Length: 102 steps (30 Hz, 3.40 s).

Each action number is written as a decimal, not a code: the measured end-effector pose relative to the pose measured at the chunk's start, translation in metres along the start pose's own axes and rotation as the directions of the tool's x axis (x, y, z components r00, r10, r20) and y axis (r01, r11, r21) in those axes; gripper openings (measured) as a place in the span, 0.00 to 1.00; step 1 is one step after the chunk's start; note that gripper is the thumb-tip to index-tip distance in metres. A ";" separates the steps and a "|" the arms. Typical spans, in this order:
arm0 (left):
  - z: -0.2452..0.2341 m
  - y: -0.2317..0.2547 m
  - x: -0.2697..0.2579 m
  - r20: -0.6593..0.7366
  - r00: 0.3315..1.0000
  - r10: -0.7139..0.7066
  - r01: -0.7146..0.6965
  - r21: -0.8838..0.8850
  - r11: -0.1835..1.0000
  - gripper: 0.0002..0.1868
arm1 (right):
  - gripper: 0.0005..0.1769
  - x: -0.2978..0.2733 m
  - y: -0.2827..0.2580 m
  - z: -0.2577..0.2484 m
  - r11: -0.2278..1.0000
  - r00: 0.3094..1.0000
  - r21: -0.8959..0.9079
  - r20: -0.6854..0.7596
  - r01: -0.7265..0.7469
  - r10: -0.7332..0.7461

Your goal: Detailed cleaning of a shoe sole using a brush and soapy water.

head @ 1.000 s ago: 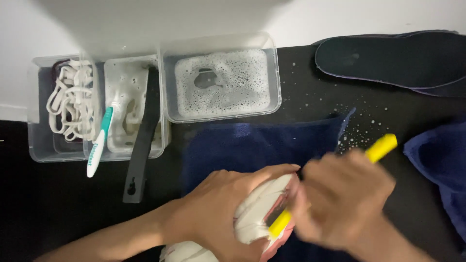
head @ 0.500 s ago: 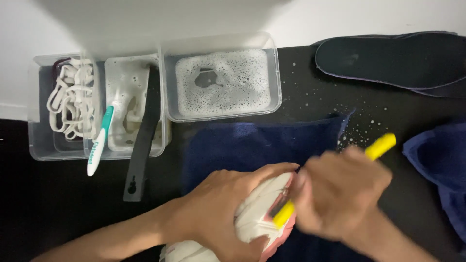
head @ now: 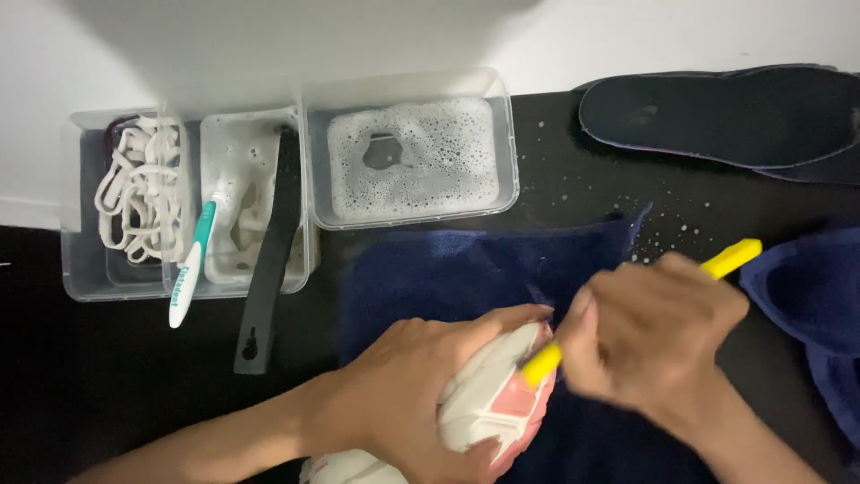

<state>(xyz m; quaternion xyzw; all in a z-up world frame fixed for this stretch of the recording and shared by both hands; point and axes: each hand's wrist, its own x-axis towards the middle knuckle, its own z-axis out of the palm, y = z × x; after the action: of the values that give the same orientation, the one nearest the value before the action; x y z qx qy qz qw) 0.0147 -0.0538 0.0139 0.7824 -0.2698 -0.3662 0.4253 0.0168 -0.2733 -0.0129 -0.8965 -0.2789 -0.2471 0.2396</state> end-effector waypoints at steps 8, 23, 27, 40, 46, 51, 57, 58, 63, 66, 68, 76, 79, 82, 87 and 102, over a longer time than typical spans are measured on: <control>-0.002 0.007 0.002 0.033 0.997 -0.075 0.074 0.017 0.997 0.51 | 0.25 -0.004 -0.016 0.002 0.997 0.997 0.044 -0.049 0.061 -0.059; 0.003 -0.001 0.002 -0.019 0.999 0.034 -0.035 -0.011 0.999 0.47 | 0.24 -0.008 -0.015 -0.002 0.996 0.998 0.051 0.006 0.069 -0.070; -0.002 0.001 0.004 0.006 1.000 -0.015 0.015 0.008 1.000 0.51 | 0.26 -0.007 0.007 0.007 0.995 0.995 0.029 -0.028 0.093 -0.092; 0.002 0.008 0.000 -0.032 0.999 -0.011 0.012 0.024 1.000 0.50 | 0.19 -0.003 -0.018 -0.004 0.981 0.983 0.067 -0.031 0.184 -0.182; 0.002 0.007 0.000 -0.033 0.999 -0.014 0.016 0.061 0.998 0.53 | 0.24 -0.006 -0.019 -0.004 0.996 0.996 0.033 0.025 0.085 -0.085; 0.003 0.003 -0.002 -0.028 1.000 0.008 -0.006 0.058 0.998 0.52 | 0.25 -0.011 -0.007 -0.003 0.992 0.993 -0.045 0.012 0.115 -0.114; 0.005 0.008 -0.003 -0.040 0.999 -0.031 0.034 0.081 0.996 0.50 | 0.25 -0.018 -0.016 -0.007 0.998 0.999 -0.058 0.053 0.015 -0.012; 0.005 0.007 -0.004 -0.041 0.999 -0.034 0.037 0.079 0.996 0.50 | 0.25 -0.019 -0.016 -0.006 0.998 0.998 -0.055 0.055 0.016 -0.013; 0.004 0.013 -0.002 -0.009 0.995 -0.095 0.096 0.062 0.994 0.53 | 0.23 -0.013 -0.020 -0.006 0.994 0.995 -0.038 0.010 0.102 -0.102; 0.006 0.008 -0.003 -0.040 0.999 -0.011 0.015 0.090 0.996 0.52 | 0.24 -0.017 -0.012 -0.006 0.998 0.997 -0.059 0.077 0.029 -0.025; 0.008 0.010 -0.003 -0.046 0.999 -0.007 0.010 0.077 0.997 0.50 | 0.24 -0.011 -0.018 -0.007 0.996 0.996 -0.036 0.039 0.085 -0.083; 0.010 0.010 -0.003 -0.062 0.998 0.029 -0.025 0.058 0.998 0.47 | 0.23 -0.010 -0.021 -0.010 0.990 0.991 -0.037 -0.008 0.134 -0.135; 0.010 0.012 -0.004 -0.042 0.998 -0.047 0.050 0.054 0.997 0.53 | 0.25 -0.012 -0.016 -0.010 0.992 0.995 -0.072 -0.007 0.100 -0.101; 0.012 0.010 -0.002 -0.071 0.997 0.012 -0.006 0.082 0.997 0.46 | 0.17 -0.010 -0.018 -0.011 0.967 0.967 -0.076 -0.055 0.243 -0.248; 0.010 0.013 -0.005 -0.092 0.994 0.056 -0.053 0.032 0.998 0.33 | 0.16 -0.006 -0.024 -0.015 0.969 0.969 -0.070 -0.056 0.237 -0.242; 0.012 0.008 -0.003 -0.031 1.000 -0.007 0.009 0.054 0.999 0.51 | 0.23 -0.016 -0.022 -0.009 0.993 0.993 0.038 -0.047 0.111 -0.109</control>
<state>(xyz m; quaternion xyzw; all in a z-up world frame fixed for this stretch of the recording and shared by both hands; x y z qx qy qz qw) 0.0025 -0.0614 0.0173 0.8001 -0.2701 -0.3485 0.4067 -0.0112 -0.2677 -0.0089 -0.8688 -0.3275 -0.2744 0.2501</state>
